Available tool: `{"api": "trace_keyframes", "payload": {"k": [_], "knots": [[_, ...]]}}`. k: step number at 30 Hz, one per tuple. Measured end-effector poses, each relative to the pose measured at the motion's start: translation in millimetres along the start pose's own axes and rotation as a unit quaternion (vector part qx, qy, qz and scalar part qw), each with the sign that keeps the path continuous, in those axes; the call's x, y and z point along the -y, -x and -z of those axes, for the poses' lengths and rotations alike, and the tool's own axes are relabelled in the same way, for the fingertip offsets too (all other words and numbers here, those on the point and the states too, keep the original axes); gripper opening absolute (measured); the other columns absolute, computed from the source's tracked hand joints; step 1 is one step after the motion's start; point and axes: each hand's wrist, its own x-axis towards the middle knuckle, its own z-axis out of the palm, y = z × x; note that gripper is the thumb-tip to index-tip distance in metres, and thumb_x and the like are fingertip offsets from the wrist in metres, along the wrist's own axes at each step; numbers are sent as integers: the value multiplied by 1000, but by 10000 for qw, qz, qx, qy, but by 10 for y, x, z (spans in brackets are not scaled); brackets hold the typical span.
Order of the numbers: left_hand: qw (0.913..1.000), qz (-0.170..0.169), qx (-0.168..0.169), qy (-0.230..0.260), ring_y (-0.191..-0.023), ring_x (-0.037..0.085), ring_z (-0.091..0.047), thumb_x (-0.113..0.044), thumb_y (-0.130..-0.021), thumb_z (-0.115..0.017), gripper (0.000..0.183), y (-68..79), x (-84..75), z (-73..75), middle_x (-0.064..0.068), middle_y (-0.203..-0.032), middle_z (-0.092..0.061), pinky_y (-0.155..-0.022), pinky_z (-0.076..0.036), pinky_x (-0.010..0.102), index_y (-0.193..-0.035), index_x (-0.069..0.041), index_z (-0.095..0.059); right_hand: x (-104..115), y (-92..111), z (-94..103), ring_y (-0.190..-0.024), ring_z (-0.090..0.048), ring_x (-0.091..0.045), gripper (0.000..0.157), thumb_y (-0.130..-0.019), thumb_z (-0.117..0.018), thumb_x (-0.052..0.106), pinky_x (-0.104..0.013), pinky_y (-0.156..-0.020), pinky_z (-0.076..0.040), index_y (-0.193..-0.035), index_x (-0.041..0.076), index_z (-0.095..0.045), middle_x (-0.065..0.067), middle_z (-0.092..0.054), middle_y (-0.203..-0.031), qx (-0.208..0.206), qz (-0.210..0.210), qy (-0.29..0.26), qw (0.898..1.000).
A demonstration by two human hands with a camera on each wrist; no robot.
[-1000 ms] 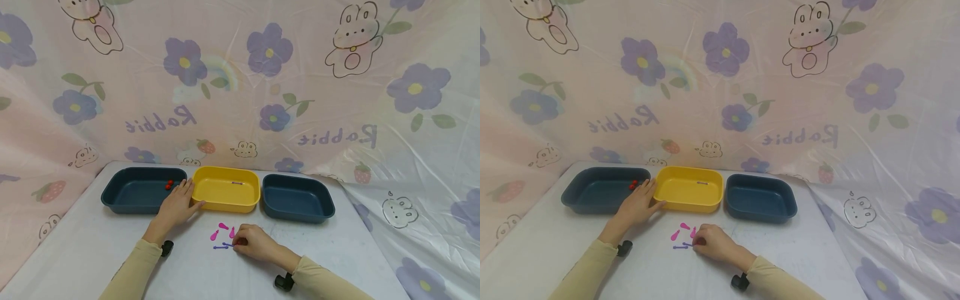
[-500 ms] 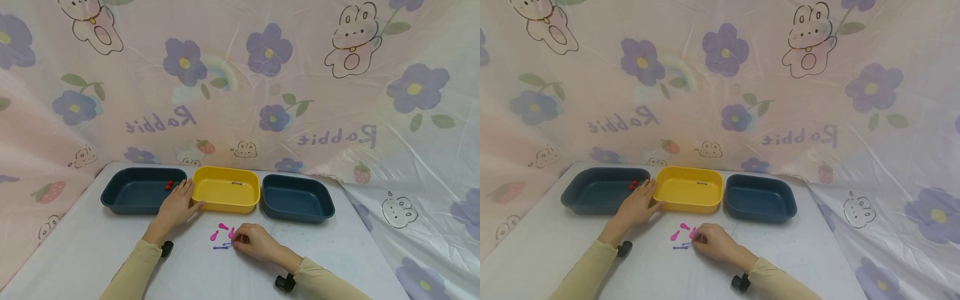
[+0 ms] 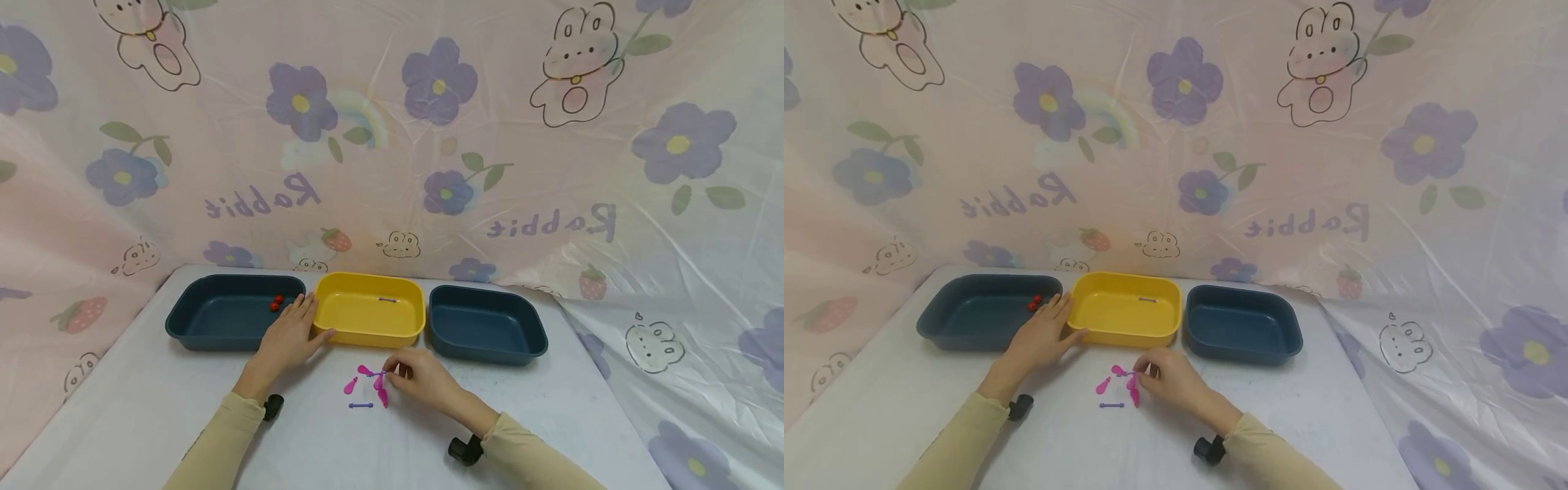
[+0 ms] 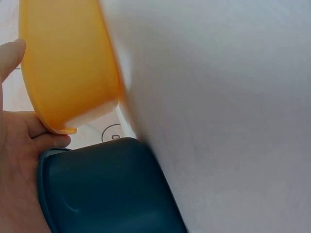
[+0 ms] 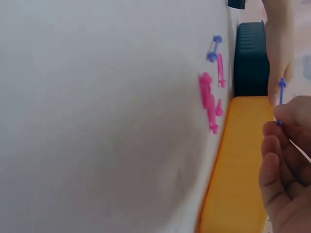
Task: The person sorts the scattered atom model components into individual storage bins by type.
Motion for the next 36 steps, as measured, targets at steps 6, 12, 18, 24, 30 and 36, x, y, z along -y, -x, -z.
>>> {"api": "trace_keyframes", "payload": {"k": [6,12,18,24,30,36], "knots": [[10000,4,-18,-15,-156,42,-22,-54,-100,-64,90,6,-4,-2,22,-168,-28,-126,-22,57,-159,6,-32,-47,-91,59,-74,-59,-10,10,-92,-79,7,-23,-65,-56,-100,10,-77,5,-69,-88,-496,105,-33,9987],[10000,-20,-19,5,-156,42,-22,-54,-101,-63,89,-6,11,-16,23,-168,-28,-126,-21,58,-159,6,-32,-137,-201,102,-73,-56,-8,12,-90,-80,3,-24,-65,-56,-99,10,-77,3,-68,-88,-932,-69,-138,9955],[10000,8,17,-15,-157,41,-20,-55,-100,-63,90,-3,21,-30,22,-168,-27,-126,-20,57,-160,5,-31,-183,-301,161,-73,-56,-10,10,-91,-80,6,-22,-65,-54,-99,10,-77,3,-70,-89,-1254,-372,-207,9912],[10000,22,31,0,-157,41,-20,-55,-101,-62,90,-2,21,-17,22,-168,-27,-126,-20,57,-160,5,-31,-305,-436,197,-73,-55,-13,8,-92,-79,7,-22,-64,-52,-99,11,-78,4,-67,-85,-1521,-548,-61,9868],[10000,21,17,-28,-157,41,-20,-56,-101,-61,90,-5,23,-19,22,-168,-27,-126,-20,57,-160,5,-30,-426,-564,217,-72,-54,-14,6,-93,-78,8,-24,-63,-51,-98,10,-77,2,-67,-85,-1582,-572,204,9855],[10000,10,63,-23,-157,41,-20,-56,-101,-61,90,-6,15,-10,22,-168,-27,-126,-20,57,-160,5,-31,-538,-692,212,-73,-56,-15,6,-94,-78,10,-24,-64,-51,-99,9,-77,-1,-70,-88,-1450,-656,425,9863]]}}
